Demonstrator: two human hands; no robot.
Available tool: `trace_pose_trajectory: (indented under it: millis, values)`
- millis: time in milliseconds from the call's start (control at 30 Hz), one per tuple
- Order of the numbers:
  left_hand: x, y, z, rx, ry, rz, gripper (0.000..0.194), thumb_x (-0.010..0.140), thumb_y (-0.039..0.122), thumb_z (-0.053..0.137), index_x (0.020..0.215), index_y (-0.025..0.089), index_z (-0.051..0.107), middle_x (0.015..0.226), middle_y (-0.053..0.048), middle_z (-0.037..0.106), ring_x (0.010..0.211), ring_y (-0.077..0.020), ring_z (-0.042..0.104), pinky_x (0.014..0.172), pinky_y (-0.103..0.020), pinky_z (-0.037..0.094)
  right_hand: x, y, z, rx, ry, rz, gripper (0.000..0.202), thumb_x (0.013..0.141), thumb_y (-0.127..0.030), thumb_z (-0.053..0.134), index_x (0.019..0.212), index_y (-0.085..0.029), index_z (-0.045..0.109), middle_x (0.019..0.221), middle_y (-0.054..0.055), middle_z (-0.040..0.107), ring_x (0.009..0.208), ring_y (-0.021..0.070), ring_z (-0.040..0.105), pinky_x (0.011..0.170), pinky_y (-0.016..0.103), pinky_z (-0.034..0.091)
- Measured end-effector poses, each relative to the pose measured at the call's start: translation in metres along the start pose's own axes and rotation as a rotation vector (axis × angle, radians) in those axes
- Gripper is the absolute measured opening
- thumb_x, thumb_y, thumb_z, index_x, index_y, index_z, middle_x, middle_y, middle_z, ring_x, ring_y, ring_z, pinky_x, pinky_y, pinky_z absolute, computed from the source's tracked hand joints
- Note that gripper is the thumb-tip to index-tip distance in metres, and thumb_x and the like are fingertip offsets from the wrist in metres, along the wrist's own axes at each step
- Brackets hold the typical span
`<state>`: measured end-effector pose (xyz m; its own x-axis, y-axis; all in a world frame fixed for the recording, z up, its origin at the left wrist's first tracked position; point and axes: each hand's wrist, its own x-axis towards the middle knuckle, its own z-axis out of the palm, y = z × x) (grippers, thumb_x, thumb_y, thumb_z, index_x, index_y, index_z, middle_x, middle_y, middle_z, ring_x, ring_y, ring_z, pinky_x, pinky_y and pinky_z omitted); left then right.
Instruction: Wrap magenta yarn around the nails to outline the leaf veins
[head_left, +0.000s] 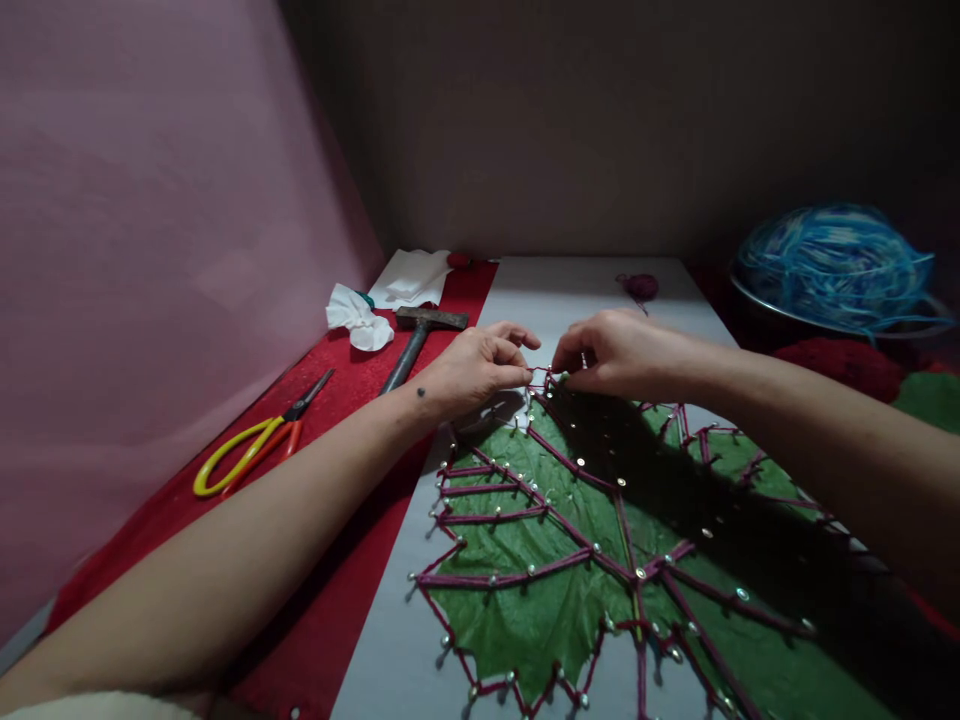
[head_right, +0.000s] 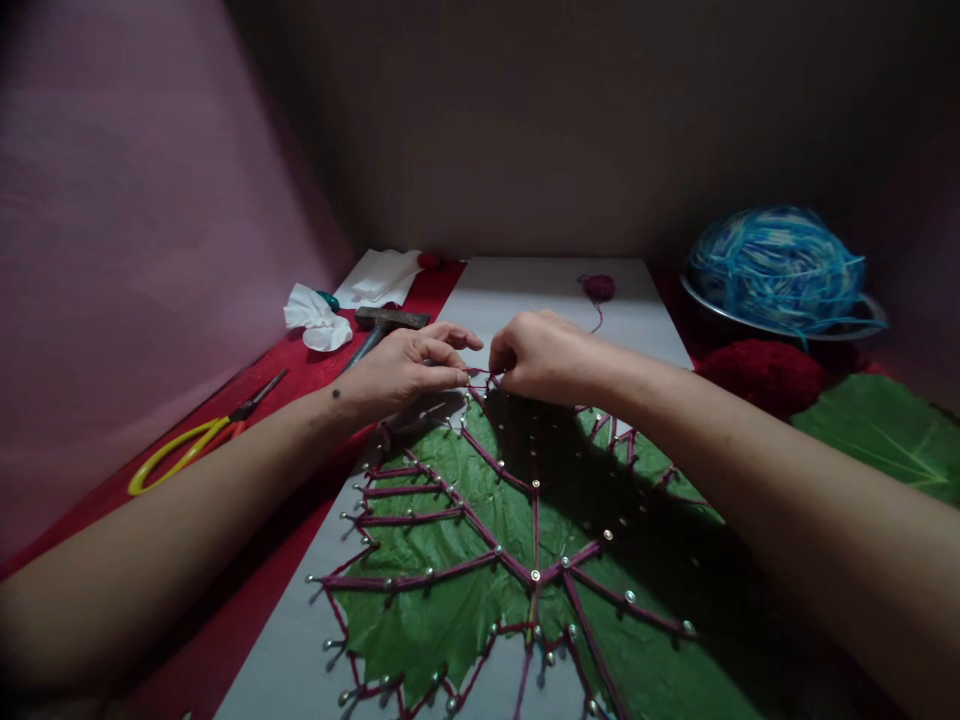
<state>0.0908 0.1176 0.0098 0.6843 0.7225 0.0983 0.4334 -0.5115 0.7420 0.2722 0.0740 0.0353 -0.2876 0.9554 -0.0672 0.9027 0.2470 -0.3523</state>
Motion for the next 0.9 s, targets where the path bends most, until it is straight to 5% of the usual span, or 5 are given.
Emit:
trace_pose_trajectory:
  millis: [567, 900]
  values:
    - [0.002, -0.007, 0.004, 0.089, 0.061, -0.039, 0.02, 0.072, 0.007, 0.055, 0.053, 0.014, 0.059, 0.113, -0.005, 0.056, 0.098, -0.0147, 0.056, 0.093, -0.03, 0.042, 0.01, -0.01, 0.029, -0.172, 0.167, 0.011, 0.024, 0.069, -0.02, 0.05, 0.079, -0.023, 0.072, 0.069, 0.004, 0.066, 0.059, 0.0143, 0.049, 0.053, 0.027, 0.028]
    - [0.011, -0.017, 0.012, 0.295, 0.116, 0.015, 0.017, 0.073, 0.009, 0.055, 0.057, 0.015, 0.056, 0.108, -0.005, 0.057, 0.105, -0.0194, 0.05, 0.096, -0.035, 0.039, 0.014, -0.009, 0.025, -0.256, 0.043, -0.037, 0.024, 0.072, -0.017, 0.05, 0.079, -0.022, 0.072, 0.065, 0.004, 0.064, 0.056, 0.0135, 0.049, 0.05, 0.026, 0.026]
